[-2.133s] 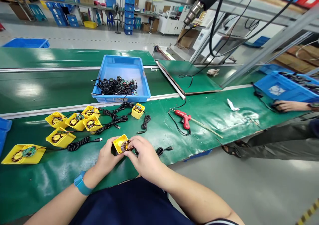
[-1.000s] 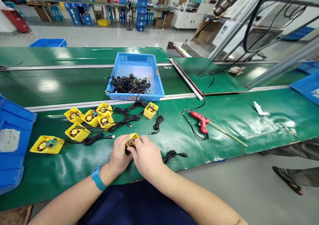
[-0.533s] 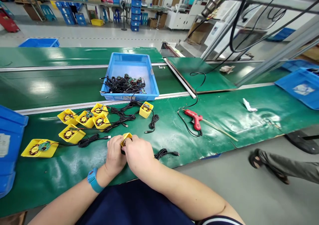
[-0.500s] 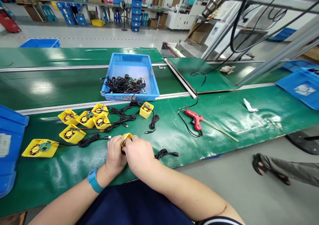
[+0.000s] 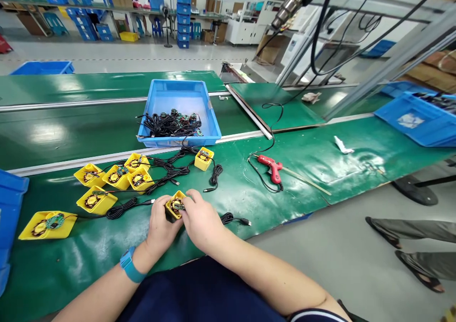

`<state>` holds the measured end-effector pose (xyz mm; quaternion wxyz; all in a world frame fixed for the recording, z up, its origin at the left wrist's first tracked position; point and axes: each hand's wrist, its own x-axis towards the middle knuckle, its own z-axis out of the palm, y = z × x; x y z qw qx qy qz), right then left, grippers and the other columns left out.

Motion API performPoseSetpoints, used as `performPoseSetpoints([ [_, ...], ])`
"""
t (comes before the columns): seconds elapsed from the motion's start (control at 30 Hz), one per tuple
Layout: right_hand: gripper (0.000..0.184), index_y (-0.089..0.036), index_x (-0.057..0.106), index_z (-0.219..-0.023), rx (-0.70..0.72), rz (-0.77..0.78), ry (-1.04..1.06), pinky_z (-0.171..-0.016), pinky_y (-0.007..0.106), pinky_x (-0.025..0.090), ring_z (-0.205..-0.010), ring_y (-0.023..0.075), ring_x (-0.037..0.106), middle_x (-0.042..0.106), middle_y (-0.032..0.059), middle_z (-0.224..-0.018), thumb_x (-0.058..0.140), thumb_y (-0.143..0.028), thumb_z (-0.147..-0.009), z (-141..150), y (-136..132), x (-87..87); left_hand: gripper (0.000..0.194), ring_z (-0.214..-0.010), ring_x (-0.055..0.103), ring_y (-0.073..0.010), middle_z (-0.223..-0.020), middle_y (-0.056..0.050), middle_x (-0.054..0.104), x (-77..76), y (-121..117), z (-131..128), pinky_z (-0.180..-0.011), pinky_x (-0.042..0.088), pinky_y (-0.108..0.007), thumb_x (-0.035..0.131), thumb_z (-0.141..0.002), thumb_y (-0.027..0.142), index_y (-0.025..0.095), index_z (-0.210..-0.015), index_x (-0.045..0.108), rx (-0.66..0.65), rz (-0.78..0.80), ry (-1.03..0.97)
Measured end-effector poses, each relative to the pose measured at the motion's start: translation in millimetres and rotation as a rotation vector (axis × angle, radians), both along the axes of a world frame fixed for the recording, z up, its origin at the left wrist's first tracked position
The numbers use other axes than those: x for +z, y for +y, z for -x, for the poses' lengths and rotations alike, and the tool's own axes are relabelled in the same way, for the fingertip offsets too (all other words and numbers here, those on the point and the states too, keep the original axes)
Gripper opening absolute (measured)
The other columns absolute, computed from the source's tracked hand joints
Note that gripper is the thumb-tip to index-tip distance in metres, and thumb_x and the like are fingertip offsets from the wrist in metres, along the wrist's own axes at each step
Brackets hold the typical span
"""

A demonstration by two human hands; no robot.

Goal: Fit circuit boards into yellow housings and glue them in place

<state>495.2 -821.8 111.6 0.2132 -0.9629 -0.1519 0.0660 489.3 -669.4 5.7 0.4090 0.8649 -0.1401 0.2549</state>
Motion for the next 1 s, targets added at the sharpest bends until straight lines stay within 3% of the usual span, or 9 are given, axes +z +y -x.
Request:
performPoseSetpoints([
  [0.1,0.031,-0.016,0.062,-0.124,0.018,-0.182,-0.024,-0.091,0.039,0.060,-0.098,0.0215,0.071,0.051,0.0179,-0.145,0.062,-0.014,-0.093,6,-10,-15.5,0.047,-0.111,0.062,-0.0276,-0.118,-0.013,0.062,-4.1,3,-1,-0.097,0.054,-0.048,0.068,-0.090,0.031,0.018,-0.130,0.047,-0.029,0.020,-0.034],
  [0.2,0.038,-0.019,0.061,-0.127,0.103,-0.248,0.004,-0.095,0.041,0.060,-0.105,0.0235,0.070,0.050,0.0159,-0.147,0.070,-0.017,-0.090,5,-13,-23.3,0.043,-0.117,0.061,-0.0285,-0.124,-0.014,0.061,-7.4,4,-2,-0.101,0.054,-0.051,0.063,-0.091,0.024,0.019,-0.131,0.048,-0.086,0.000,-0.064],
  [0.37,0.038,-0.020,0.060,-0.128,0.121,-0.102,0.048,-0.094,0.046,0.061,-0.112,0.0289,0.068,0.057,0.0147,-0.138,0.070,-0.020,-0.091,-3,-13,-24.3,0.036,-0.113,0.064,-0.0274,-0.117,-0.013,0.065,-6.6,7,-4,-0.097,0.058,-0.047,0.064,-0.089,0.021,0.018,-0.124,0.053,-0.093,-0.091,-0.007],
  [0.5,0.038,-0.021,0.057,-0.128,0.173,-0.029,0.010,-0.089,0.044,0.062,-0.106,0.0281,0.070,0.055,0.0146,-0.139,0.070,-0.024,-0.093,-4,-12,-21.0,0.040,-0.118,0.064,-0.0281,-0.123,-0.015,0.065,-6.5,10,-4,-0.101,0.057,-0.047,0.065,-0.090,0.024,0.018,-0.127,0.051,-0.099,-0.093,-0.093],
  [0.67,0.037,-0.018,0.057,-0.128,0.159,0.016,0.085,-0.085,0.044,0.060,-0.101,0.0295,0.070,0.061,0.0150,-0.128,0.068,-0.029,-0.094,-8,-8,-21.9,0.035,-0.115,0.066,-0.0278,-0.119,-0.015,0.066,-14.0,10,-7,-0.097,0.060,-0.046,0.060,-0.088,0.017,0.017,-0.122,0.054,-0.030,-0.161,-0.017],
  [0.8,0.050,-0.019,0.058,-0.131,0.201,-0.199,0.072,-0.097,0.045,0.055,-0.111,0.0299,0.066,0.062,0.0138,-0.128,0.077,-0.036,-0.087,-12,-18,-21.8,0.045,-0.123,0.064,-0.0289,-0.130,-0.017,0.064,-18.8,21,-2,-0.101,0.058,-0.047,0.062,-0.094,0.031,0.017,-0.134,0.048,-0.069,-0.198,-0.002],
  [0.9,0.066,-0.021,0.057,-0.136,0.265,-0.426,0.069,-0.102,0.041,0.052,-0.114,0.0279,0.064,0.063,0.0126,-0.132,0.082,-0.046,-0.081,-25,-42,-18.3,0.064,-0.126,0.063,-0.0302,-0.137,-0.019,0.061,-28.1,39,8,-0.101,0.058,-0.047,0.063,-0.094,0.046,0.018,-0.146,0.039,-0.078,-0.237,0.039],
  [0.97,0.056,-0.019,0.061,-0.133,0.188,-0.481,0.061,-0.097,0.039,0.054,-0.107,0.0255,0.066,0.067,0.0126,-0.128,0.076,-0.047,-0.086,-44,-63,-14.7,0.069,-0.122,0.066,-0.0306,-0.135,-0.020,0.063,-42.1,53,12,-0.095,0.061,-0.044,0.061,-0.093,0.054,0.017,-0.147,0.039,-0.039,-0.245,0.039],
  [1.0,0.048,-0.019,0.065,-0.128,0.125,-0.475,0.045,-0.094,0.038,0.054,-0.102,0.0246,0.068,0.069,0.0124,-0.123,0.072,-0.045,-0.089,-58,-73,-12.2,0.062,-0.119,0.067,-0.0301,-0.132,-0.019,0.066,-51.2,59,12,-0.094,0.061,-0.044,0.057,-0.095,0.055,0.017,-0.143,0.045,0.009,-0.234,0.037],
])
